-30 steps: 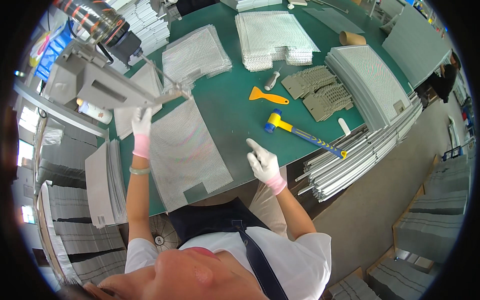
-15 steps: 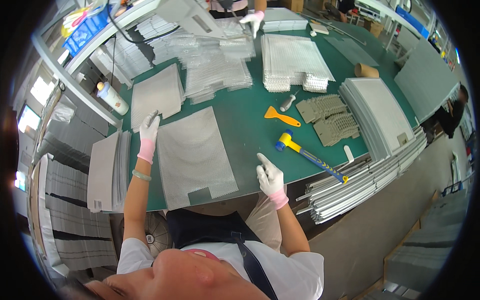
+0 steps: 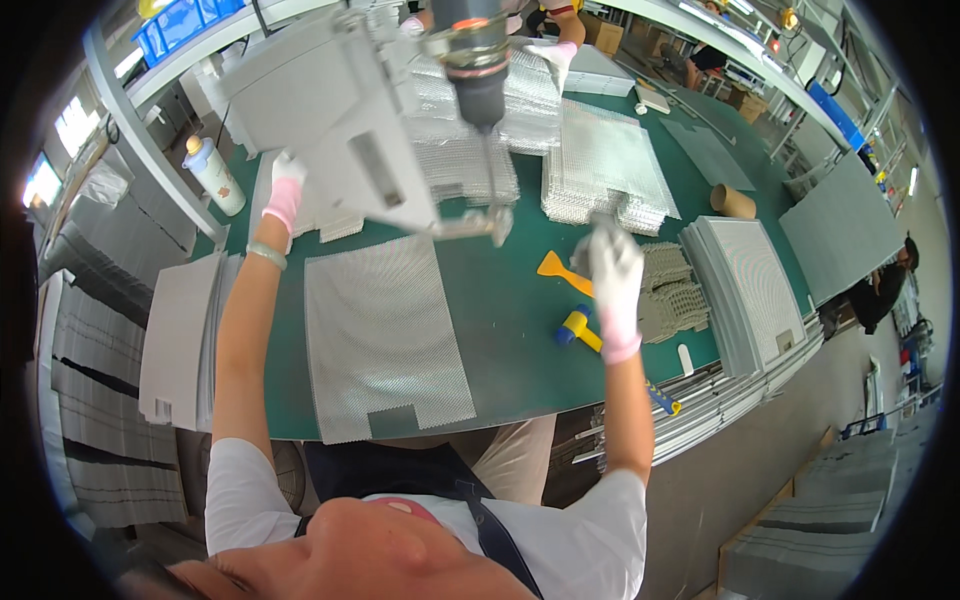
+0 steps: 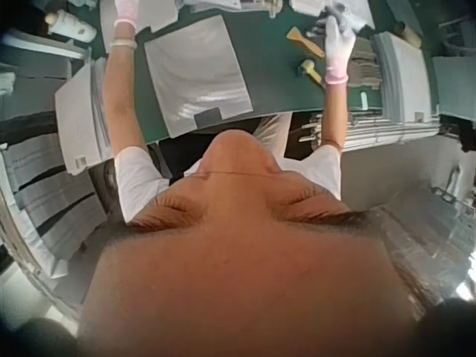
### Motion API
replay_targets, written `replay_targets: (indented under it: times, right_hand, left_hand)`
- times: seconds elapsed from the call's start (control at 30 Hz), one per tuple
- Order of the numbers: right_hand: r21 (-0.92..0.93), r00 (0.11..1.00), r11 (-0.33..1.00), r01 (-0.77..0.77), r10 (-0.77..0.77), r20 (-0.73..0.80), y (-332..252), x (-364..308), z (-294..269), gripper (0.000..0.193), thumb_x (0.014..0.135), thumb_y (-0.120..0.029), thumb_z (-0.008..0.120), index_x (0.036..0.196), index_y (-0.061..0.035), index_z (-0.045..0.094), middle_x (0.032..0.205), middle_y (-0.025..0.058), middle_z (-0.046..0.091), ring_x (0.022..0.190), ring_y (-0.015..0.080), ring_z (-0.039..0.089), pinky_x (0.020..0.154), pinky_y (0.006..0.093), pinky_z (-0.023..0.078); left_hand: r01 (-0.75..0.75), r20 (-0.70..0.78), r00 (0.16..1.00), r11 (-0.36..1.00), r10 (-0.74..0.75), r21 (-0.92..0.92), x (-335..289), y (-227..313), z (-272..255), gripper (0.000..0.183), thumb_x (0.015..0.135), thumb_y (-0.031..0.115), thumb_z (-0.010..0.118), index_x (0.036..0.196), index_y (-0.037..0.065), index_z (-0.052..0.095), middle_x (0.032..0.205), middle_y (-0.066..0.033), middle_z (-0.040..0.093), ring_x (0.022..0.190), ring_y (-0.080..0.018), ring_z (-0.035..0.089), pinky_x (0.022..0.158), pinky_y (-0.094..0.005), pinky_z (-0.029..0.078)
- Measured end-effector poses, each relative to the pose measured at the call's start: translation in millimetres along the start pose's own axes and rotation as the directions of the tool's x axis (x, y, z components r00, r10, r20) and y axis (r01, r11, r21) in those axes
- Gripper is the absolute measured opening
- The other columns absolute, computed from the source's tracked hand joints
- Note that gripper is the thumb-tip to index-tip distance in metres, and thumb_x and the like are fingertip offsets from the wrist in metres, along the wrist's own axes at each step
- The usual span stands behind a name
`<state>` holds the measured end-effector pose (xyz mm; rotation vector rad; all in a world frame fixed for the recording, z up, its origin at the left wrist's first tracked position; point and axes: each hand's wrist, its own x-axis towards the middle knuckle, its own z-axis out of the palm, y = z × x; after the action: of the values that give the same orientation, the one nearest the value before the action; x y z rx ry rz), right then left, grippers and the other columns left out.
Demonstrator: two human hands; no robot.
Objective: Assembling metal mesh filters by attaching frames and securing them with a power drill and mallet.
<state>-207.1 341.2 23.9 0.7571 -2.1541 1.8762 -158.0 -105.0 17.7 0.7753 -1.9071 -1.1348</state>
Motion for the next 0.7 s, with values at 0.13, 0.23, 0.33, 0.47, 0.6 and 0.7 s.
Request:
replay_targets:
  times: [0.13, 0.23, 0.33, 0.47, 0.6, 0.7]
  right_hand:
    - [0.321, 0.989, 0.946, 0.041, 0.008, -0.15, 34, 116, -3, 0.034, 0.09, -0.025, 0.046, 0.111, 0.001, 0.053, 0.087, 0.0055, 0.056, 0.078, 0.0102, 0.054, 0.069, 0.0222, 0.044]
    - [-0.044, 0.909, 0.995, 0.087, -0.097, -0.406, 81, 186, -20, 0.044, 0.088, -0.035, 0.047, 0.109, 0.0033, 0.053, 0.098, 0.0114, 0.06, 0.087, 0.0195, 0.055, 0.081, 0.0298, 0.041]
    - [-0.062, 0.862, 0.991, 0.118, -0.133, -0.489, 84, 198, -17, 0.042, 0.088, -0.035, 0.045, 0.107, 0.0019, 0.055, 0.098, 0.0143, 0.06, 0.088, 0.0226, 0.055, 0.081, 0.0309, 0.041]
    - [0.147, 0.835, 0.989, -0.029, 0.105, -0.541, 115, 208, -44, 0.04, 0.086, -0.038, 0.046, 0.097, -0.0014, 0.059, 0.087, 0.0105, 0.06, 0.074, 0.0164, 0.054, 0.067, 0.0286, 0.042]
    - [0.42, 0.86, 0.876, -0.239, 0.391, -0.327, 126, 182, -56, 0.05, 0.083, -0.045, 0.051, 0.111, -0.0035, 0.05, 0.095, 0.0105, 0.059, 0.08, 0.0185, 0.055, 0.072, 0.0323, 0.042]
    - [0.48, 0.895, 0.849, -0.223, 0.373, -0.244, 126, 152, -78, 0.045, 0.084, -0.038, 0.052, 0.111, -0.0025, 0.049, 0.095, 0.0118, 0.059, 0.084, 0.0213, 0.056, 0.074, 0.0325, 0.043]
  left_hand:
    - [0.036, 0.027, 0.999, 0.977, -0.031, -0.209, 16, -14, 27, 0.041, 0.082, 0.029, 0.054, 0.112, -0.001, 0.055, 0.106, -0.0134, 0.06, 0.099, -0.0214, 0.057, 0.086, -0.0267, 0.041]
    - [0.012, 0.107, 0.994, 0.978, 0.01, -0.208, 19, -5, 68, 0.042, 0.082, 0.03, 0.054, 0.111, -0.001, 0.055, 0.106, -0.0135, 0.061, 0.099, -0.0219, 0.057, 0.086, -0.0272, 0.041]
    - [-0.011, 0.131, 0.991, 0.986, 0.033, -0.164, 22, -4, 71, 0.042, 0.082, 0.031, 0.053, 0.11, -0.001, 0.056, 0.105, -0.0137, 0.061, 0.1, -0.0223, 0.056, 0.086, -0.0277, 0.041]
    - [-0.023, 0.155, 0.987, 0.988, 0.046, -0.151, 21, -1, 83, 0.042, 0.083, 0.032, 0.053, 0.108, -0.002, 0.056, 0.105, -0.0139, 0.061, 0.1, -0.0229, 0.056, 0.086, -0.0284, 0.041]
    - [0.025, 0.12, 0.993, 0.999, -0.022, -0.024, 6, -18, 68, 0.041, 0.084, 0.033, 0.051, 0.105, -0.001, 0.058, 0.104, -0.0141, 0.061, 0.099, -0.0236, 0.057, 0.085, -0.0303, 0.041]
    - [-0.108, 0.013, 0.994, 0.992, 0.107, 0.068, -6, -22, 54, 0.039, 0.083, 0.033, 0.05, 0.105, 0.002, 0.059, 0.102, -0.0145, 0.062, 0.097, -0.0251, 0.058, 0.085, -0.0307, 0.042]
